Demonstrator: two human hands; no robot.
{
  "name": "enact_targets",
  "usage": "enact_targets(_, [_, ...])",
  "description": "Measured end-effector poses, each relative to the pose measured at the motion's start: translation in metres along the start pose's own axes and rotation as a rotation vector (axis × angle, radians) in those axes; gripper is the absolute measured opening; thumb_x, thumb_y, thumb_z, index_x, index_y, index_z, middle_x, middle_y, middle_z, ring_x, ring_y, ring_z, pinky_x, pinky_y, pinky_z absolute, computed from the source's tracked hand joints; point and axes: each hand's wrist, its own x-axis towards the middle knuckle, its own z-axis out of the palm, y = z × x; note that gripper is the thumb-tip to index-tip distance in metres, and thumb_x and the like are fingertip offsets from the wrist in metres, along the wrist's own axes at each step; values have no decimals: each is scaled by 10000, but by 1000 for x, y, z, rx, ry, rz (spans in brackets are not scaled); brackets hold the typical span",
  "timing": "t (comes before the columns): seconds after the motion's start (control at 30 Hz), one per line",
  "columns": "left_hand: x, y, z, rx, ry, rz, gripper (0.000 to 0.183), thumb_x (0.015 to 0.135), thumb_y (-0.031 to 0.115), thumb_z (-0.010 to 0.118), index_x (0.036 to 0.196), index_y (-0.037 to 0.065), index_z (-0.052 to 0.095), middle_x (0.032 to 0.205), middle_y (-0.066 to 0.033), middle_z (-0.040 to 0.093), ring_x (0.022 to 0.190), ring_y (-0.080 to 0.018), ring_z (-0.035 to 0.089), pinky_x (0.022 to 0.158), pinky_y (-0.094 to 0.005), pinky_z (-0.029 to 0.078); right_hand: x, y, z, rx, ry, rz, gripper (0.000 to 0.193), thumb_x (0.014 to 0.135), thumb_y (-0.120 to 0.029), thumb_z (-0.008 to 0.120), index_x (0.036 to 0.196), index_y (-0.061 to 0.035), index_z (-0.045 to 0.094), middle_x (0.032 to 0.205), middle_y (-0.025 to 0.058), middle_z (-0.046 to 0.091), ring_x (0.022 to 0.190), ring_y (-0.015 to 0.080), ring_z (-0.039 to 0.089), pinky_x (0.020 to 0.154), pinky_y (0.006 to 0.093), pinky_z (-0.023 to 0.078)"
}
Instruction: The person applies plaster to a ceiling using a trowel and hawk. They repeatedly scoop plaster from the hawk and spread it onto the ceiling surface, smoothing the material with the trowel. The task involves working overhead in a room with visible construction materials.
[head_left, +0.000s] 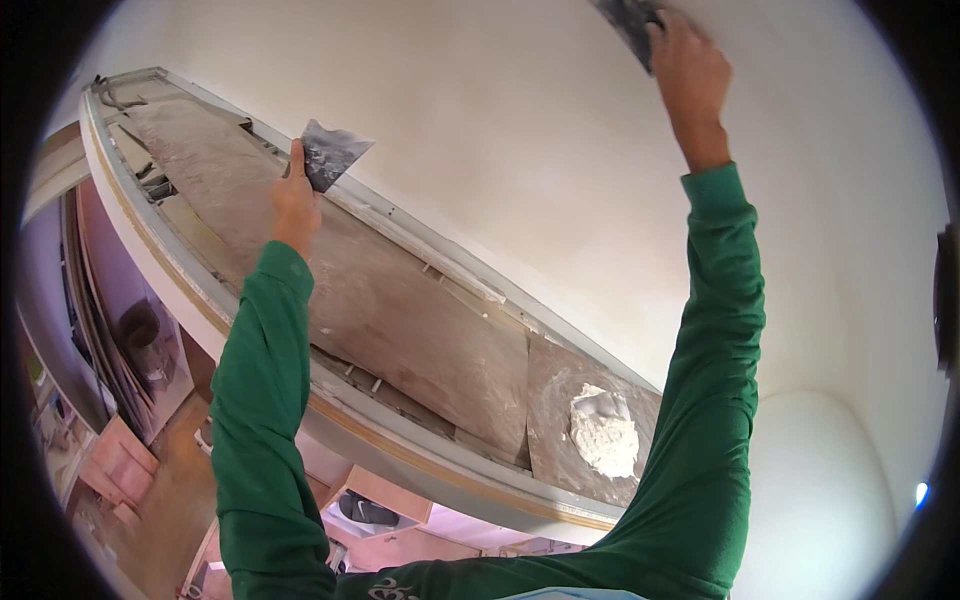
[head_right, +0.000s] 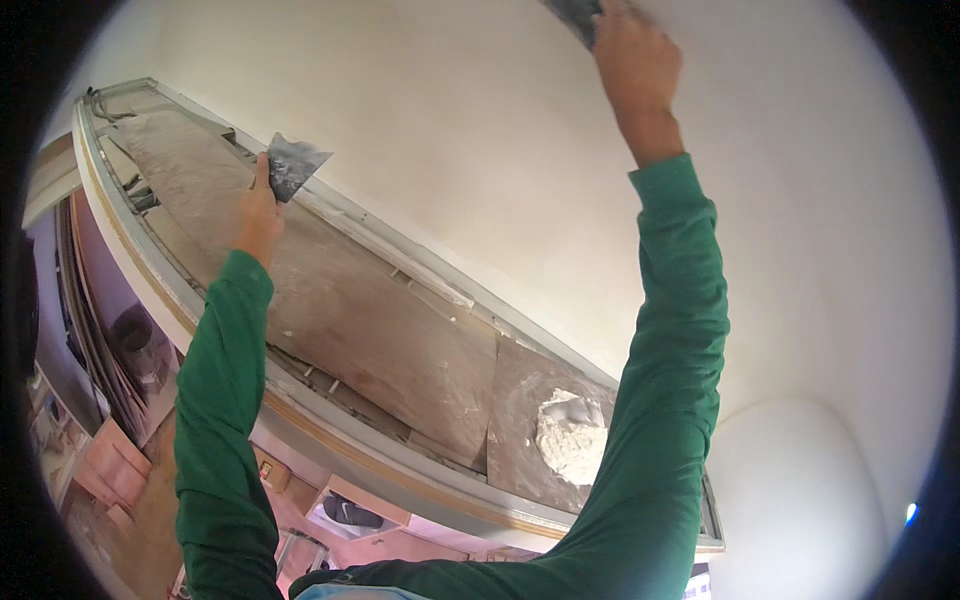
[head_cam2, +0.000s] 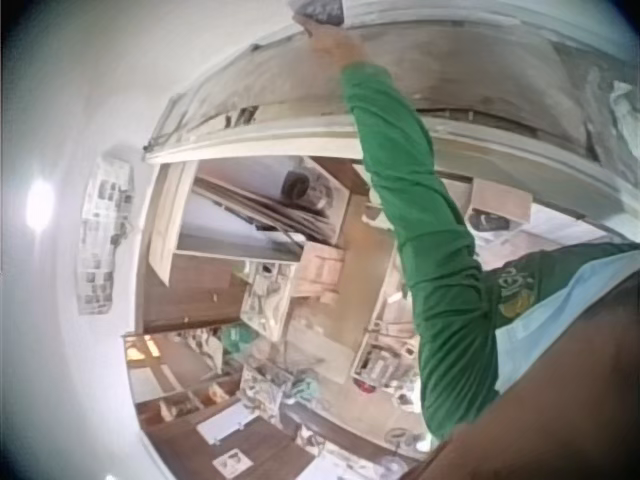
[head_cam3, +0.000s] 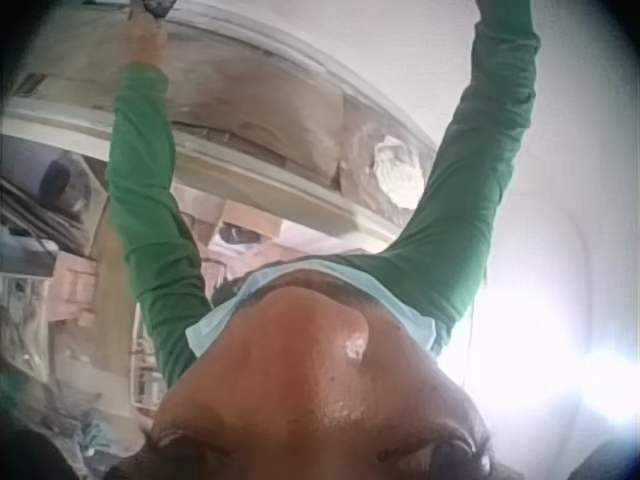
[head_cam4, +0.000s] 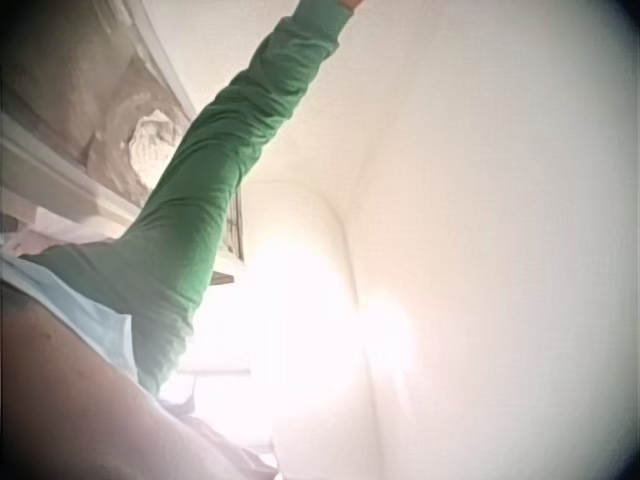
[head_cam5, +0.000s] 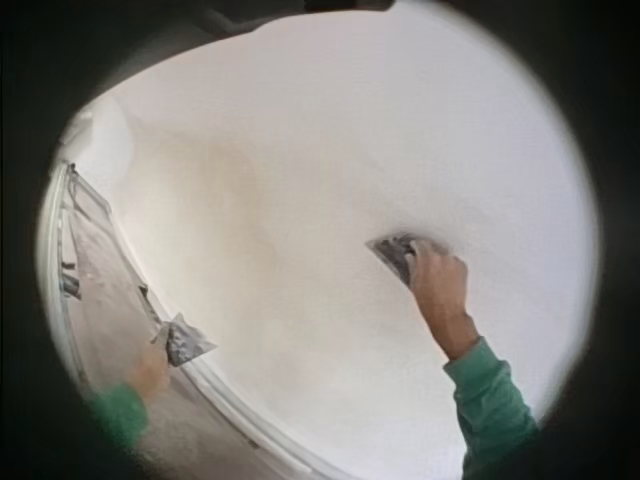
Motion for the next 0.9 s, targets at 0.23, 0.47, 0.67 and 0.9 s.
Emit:
enact_targets(0.23, [16,-18,-8,-97,-44,12,495,852,390,674,1049,-53,573,993,-79,608,843,-168,600,709,-304,505,-38,-22,76,15,-315,-83,206,866,-291,592,975,-120,626,879,117,671,815,325,650,699,420,534])
enact_targets(0.47, [13,-17,-9,-83,-17,19,493,850,371,684,1058,-62,571,1008,-85,606,885,-168,588,737,-294,489,-118,-85,151,260,-618,10,167,807,-212,646,911,-81,652,903,149,664,863,323,651,751,426,527])
enact_targets(0.67, [16,-17,-10,-73,-69,32,503,845,369,689,1062,-69,570,1042,-89,595,896,-172,584,743,-301,486,-183,-135,178,391,-756,-14,212,803,-255,656,928,-84,647,877,161,663,856,346,639,744,442,519])
enact_targets(0.9, [21,-16,-15,4,15,17,508,843,377,691,1072,-60,570,1034,-83,596,882,-168,579,735,-309,488,-267,-202,167,586,-938,10,260,796,-289,661,951,-81,643,887,175,662,864,355,636,756,453,515])
